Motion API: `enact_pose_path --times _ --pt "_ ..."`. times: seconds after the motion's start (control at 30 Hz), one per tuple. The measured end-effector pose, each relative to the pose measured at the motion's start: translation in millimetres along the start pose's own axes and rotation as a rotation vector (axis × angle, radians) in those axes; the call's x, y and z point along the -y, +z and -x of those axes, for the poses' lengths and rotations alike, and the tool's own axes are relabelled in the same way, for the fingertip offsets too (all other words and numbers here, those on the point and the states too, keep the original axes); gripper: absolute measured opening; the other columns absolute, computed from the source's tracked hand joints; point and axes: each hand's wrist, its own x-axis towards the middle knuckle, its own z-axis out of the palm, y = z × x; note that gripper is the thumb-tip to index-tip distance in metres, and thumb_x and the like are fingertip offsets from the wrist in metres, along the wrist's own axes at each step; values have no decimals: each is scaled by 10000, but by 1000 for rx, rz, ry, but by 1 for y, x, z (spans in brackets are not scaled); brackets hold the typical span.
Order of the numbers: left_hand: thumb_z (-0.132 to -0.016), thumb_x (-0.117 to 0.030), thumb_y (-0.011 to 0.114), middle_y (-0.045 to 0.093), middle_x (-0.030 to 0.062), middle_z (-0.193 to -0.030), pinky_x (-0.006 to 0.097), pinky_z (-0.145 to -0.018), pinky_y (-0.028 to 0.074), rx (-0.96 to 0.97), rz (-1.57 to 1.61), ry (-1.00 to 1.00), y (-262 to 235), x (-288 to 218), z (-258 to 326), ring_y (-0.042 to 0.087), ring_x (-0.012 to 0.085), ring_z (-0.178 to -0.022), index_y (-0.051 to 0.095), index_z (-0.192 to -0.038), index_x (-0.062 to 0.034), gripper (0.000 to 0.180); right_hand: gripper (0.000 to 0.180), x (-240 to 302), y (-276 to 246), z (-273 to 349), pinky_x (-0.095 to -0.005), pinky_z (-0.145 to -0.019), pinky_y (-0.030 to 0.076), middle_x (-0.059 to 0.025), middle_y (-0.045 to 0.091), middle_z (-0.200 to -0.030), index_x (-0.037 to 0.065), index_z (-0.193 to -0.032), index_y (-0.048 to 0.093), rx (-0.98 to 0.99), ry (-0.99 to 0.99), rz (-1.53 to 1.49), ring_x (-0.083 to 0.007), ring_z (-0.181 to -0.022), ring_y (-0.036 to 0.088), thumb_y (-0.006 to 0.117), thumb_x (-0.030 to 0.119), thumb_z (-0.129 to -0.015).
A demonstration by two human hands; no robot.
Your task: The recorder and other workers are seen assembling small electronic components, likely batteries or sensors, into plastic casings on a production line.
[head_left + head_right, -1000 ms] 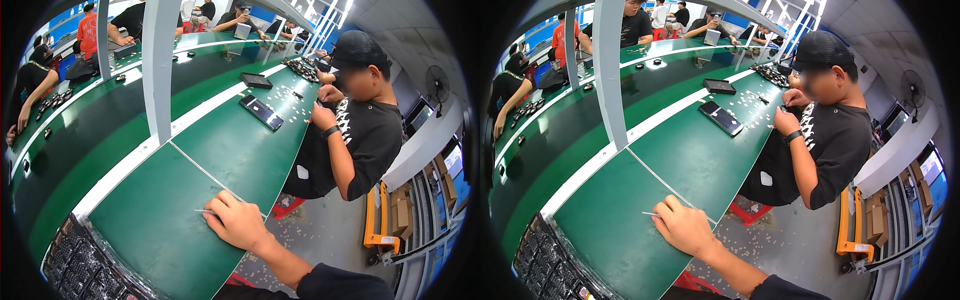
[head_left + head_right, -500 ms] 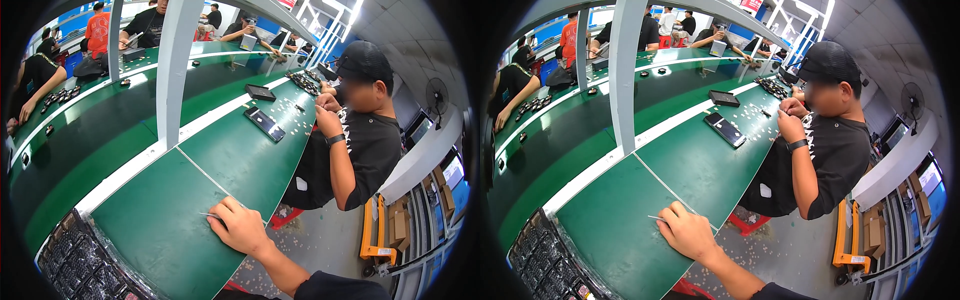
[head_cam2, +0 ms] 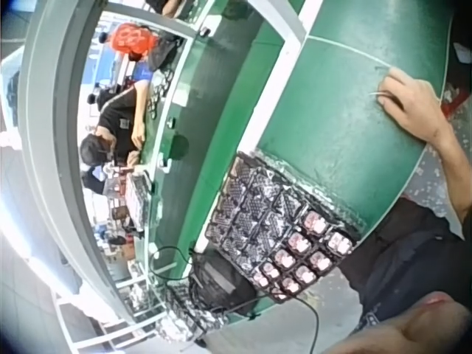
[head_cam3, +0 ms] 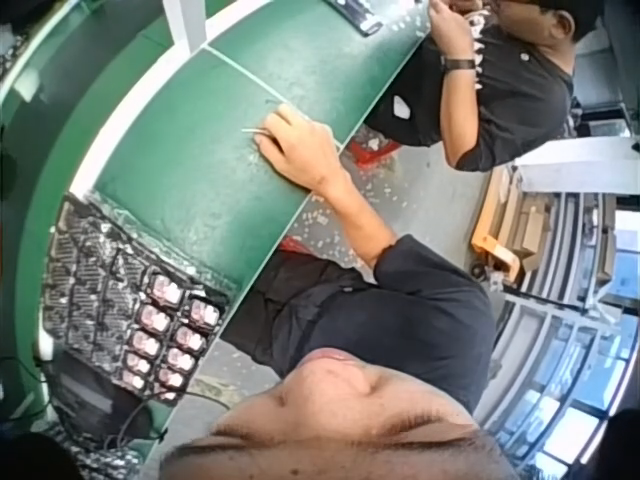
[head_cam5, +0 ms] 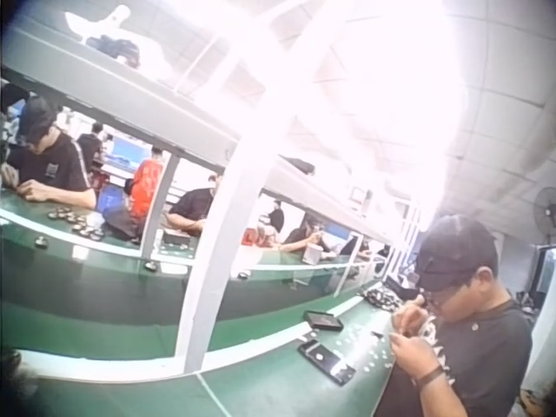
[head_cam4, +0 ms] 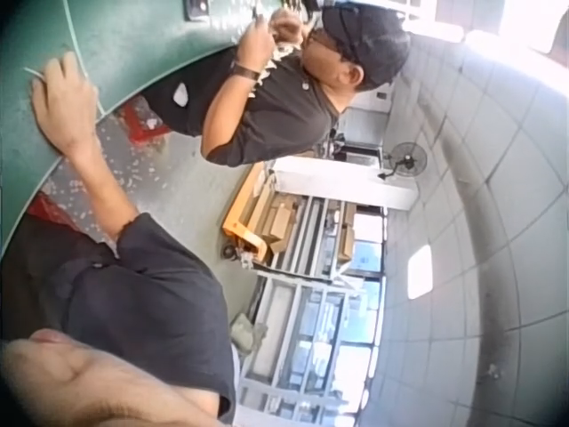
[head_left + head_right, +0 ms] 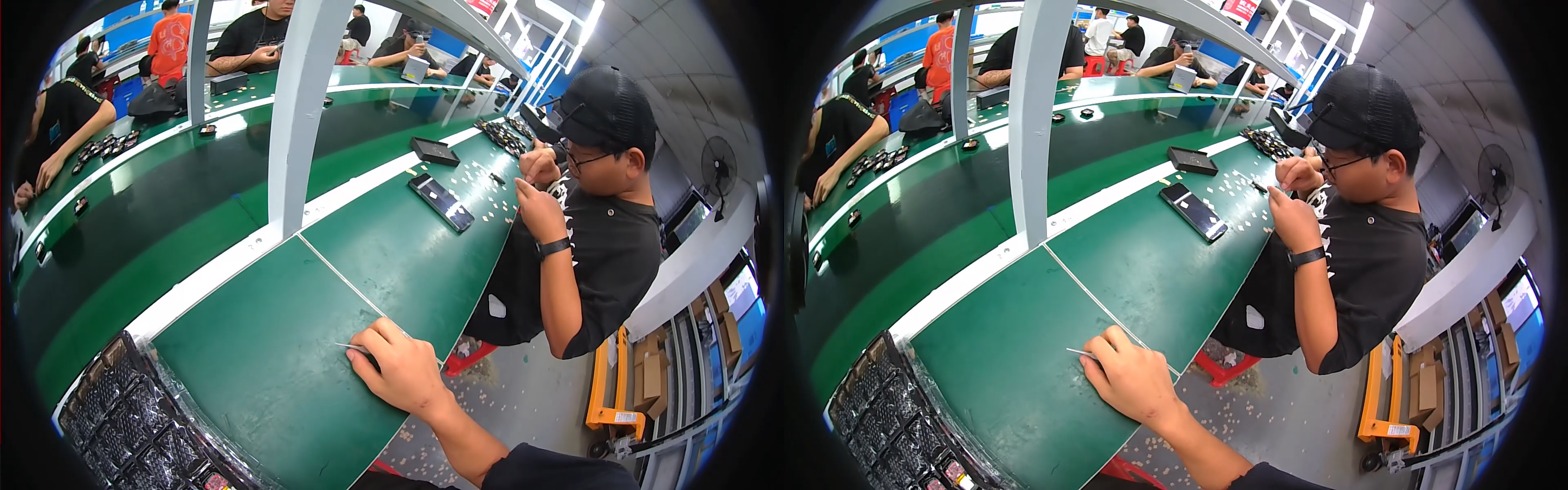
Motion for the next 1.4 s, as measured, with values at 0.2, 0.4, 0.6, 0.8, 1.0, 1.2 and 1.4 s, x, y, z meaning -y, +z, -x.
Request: enact_pose_path --times 0.2,0.4,0.6,0.8,1.0,1.2,1.4 --pt "-921 -122 627 673 101 -938 365 -778 519 -19 -16 -28 -6 -2 -5 647 235 -884 623 -807 -47 136 92 3 0 0 -353 -527 508 -8 595 -887 135 -938 667 17 24 -20 -207 -661 651 721 205 -912" --pt "-921 -127 626 670 100 -930 364 -771 516 -27 -66 -74 -15 -14 -15 644 234 -877 621 -804 -49 141 205 -20 -8 0 -264 -537 452 -6 608 -987 93 -1134 654 -68 142 -488 -100 -640 572 712 172 -955" --pt "-922 -132 624 667 98 -923 362 -765 514 -43 -85 -111 -18 -17 -22 641 232 -869 618 -800 -51 147 450 -66 -33 -14 -213 -481 297 -17 512 -1060 -20 -1386 500 -302 633 -1577 -71 -667 413 437 338 -1120" --pt "-923 -137 623 664 96 -915 361 -759 512 -96 -70 -116 -19 -8 -25 639 231 -862 615 -796 -53 152 443 -95 -30 -30 -232 -496 324 -25 513 -1086 -16 -1393 501 -275 790 -1773 -91 -699 437 451 319 -1108" --pt "-924 -142 622 661 95 -908 360 -753 510 -162 -45 -120 -19 3 -18 636 229 -854 612 -793 -55 157 368 -61 -55 -43 -208 -478 298 -18 537 -997 6 -1368 535 -432 611 -1505 -55 -626 412 523 234 -1078" --pt "-924 -147 620 658 93 -900 359 -747 508 -230 -23 -114 -19 13 -18 633 228 -847 609 -789 -57 163 199 22 -35 -6 -348 -658 522 -87 685 -893 24 -1146 654 316 92 -929 -221 -760 672 656 145 -988" --pt "-925 -151 619 655 91 -893 358 -740 506 -290 22 -120 -21 30 -6 630 227 -839 607 -785 -59 168 167 61 4 18 -332 -585 536 -70 699 -922 52 -1065 691 316 30 -602 -219 -715 696 702 172 -949"
